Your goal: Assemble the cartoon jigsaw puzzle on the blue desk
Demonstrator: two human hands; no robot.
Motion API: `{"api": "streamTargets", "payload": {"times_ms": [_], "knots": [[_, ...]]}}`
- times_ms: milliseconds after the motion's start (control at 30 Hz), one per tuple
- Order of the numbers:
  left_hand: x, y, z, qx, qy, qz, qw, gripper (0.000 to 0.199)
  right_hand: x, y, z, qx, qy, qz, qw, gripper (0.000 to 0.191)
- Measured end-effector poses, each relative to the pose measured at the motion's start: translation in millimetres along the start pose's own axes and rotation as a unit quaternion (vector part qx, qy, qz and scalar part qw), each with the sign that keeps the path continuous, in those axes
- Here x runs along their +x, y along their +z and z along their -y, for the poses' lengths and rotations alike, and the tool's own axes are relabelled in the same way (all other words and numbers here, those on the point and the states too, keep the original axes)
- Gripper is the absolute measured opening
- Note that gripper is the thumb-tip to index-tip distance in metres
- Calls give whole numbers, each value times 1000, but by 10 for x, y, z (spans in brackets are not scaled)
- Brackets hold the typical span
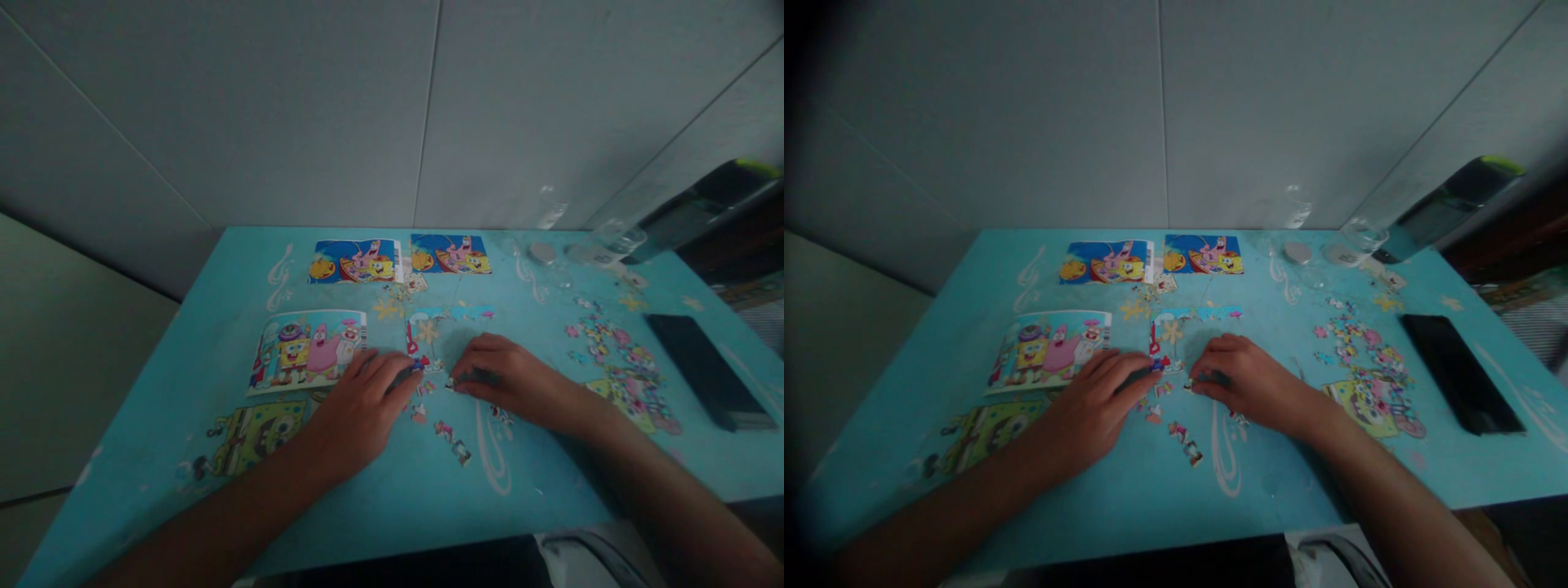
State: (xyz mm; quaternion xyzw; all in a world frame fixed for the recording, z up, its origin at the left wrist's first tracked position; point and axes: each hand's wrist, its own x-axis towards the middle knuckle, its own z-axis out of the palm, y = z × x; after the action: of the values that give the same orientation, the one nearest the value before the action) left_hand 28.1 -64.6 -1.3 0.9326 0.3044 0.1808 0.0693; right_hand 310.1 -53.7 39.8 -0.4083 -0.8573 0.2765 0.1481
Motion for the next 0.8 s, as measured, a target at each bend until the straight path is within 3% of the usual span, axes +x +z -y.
{"api": "streamTargets", "payload": {"times_ms": [300,800], "knots": [[3,-9,-1,6,-1,-4,1000,39,-10,50,21,-49,15,3,999,18],[-2,-22,-16,1,-4,-3,1000,38,0,90,-22,-4,17,-17,1000,15]]}}
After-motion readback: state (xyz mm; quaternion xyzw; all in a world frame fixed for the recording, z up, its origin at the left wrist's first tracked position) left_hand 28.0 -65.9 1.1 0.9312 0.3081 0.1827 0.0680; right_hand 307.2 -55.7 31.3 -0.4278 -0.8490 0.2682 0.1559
